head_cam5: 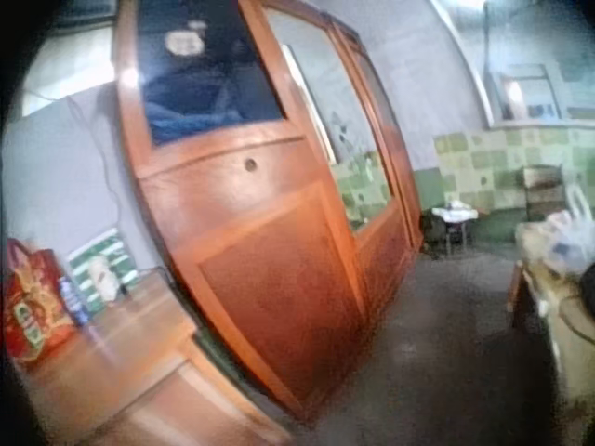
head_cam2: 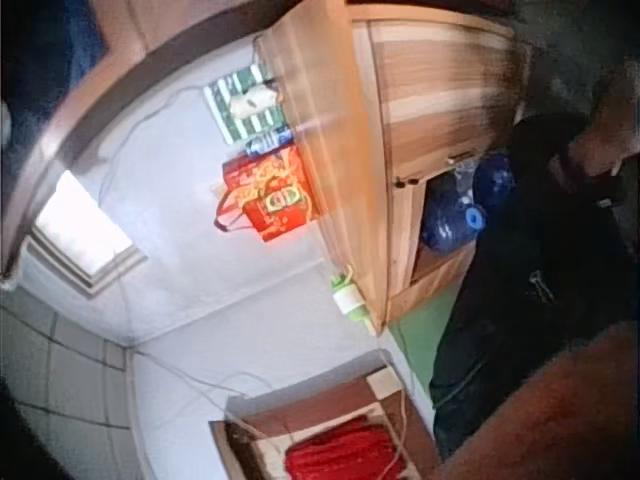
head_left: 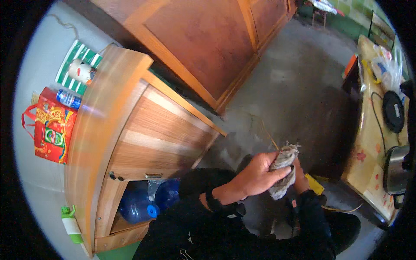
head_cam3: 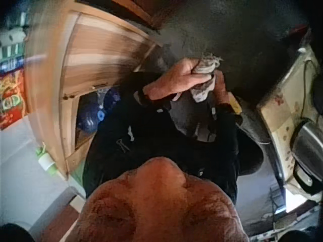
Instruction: The person sits on the floor and manipulates a yellow electrical cable with a cloth, repeatedly wiping and pulling the cable and its connector. The person adjusts the cloth around the cable and connector multiple times while seated.
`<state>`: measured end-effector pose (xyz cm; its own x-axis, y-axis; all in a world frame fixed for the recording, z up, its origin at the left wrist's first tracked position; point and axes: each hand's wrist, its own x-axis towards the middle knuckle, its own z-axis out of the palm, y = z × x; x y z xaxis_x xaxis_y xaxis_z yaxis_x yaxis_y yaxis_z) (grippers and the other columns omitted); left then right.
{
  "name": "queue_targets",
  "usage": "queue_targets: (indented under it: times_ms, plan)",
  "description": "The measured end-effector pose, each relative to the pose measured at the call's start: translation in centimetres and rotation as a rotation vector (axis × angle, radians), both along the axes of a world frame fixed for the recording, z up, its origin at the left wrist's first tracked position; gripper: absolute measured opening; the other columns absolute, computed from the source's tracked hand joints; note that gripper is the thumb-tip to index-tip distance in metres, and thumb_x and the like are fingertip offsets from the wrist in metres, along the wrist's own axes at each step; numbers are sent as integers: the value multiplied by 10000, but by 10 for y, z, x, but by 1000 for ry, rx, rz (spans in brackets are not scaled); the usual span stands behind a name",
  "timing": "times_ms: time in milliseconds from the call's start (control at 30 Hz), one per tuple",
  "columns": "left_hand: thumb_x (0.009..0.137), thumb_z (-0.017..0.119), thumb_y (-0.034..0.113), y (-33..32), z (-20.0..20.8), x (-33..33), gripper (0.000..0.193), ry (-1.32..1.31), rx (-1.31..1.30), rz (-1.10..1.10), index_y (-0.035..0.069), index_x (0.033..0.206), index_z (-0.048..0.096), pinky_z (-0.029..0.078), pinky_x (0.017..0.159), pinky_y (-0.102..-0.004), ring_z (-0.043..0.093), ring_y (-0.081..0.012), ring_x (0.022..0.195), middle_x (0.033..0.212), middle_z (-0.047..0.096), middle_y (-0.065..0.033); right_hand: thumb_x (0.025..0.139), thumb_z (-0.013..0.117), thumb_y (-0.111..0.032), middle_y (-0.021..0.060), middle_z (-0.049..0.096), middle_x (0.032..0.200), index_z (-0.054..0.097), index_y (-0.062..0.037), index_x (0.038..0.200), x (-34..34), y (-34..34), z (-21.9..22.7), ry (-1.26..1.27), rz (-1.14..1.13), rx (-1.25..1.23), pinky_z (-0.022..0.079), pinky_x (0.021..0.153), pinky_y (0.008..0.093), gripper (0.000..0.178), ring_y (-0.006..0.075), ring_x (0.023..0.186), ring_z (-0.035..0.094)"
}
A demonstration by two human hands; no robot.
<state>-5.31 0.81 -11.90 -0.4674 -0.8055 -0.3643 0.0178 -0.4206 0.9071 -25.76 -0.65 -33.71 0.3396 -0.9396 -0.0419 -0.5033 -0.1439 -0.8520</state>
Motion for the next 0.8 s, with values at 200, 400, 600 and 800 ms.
queue_targets:
  times_ms: [200,400,600,800]
  plan:
    - [1041,666,59,-4,20,-17,310,37,-15,-134,-4,1341,616,556,900,-331,686,-113,960,1053,750,-58,899,748,-181,246,735,996,531,-23,1211,10,-28,-34,705,1,127,630,774,483,412,449,905,757]
    - [922,752,83,-5,17,-10,379,-33,-156,-243,1,1257,595,568,842,-404,731,-311,942,1090,690,-183,873,703,-20,284,686,1033,530,-1,1212,21,-62,-34,413,-118,-81,581,768,574,381,514,915,702]
    - [879,790,94,-3,14,-5,469,-86,-256,-237,-16,1278,569,572,795,-415,718,-333,937,1132,650,-201,932,648,-33,290,726,1009,599,-44,1284,42,-96,-26,385,-146,-17,586,781,573,355,509,911,709]
    - [907,814,234,-5,17,-9,292,-277,-568,-105,57,1098,683,511,582,-420,644,-301,720,900,619,-120,1028,584,-57,259,750,1089,697,-90,1290,25,-101,-37,334,-268,45,577,868,537,287,476,1024,715]
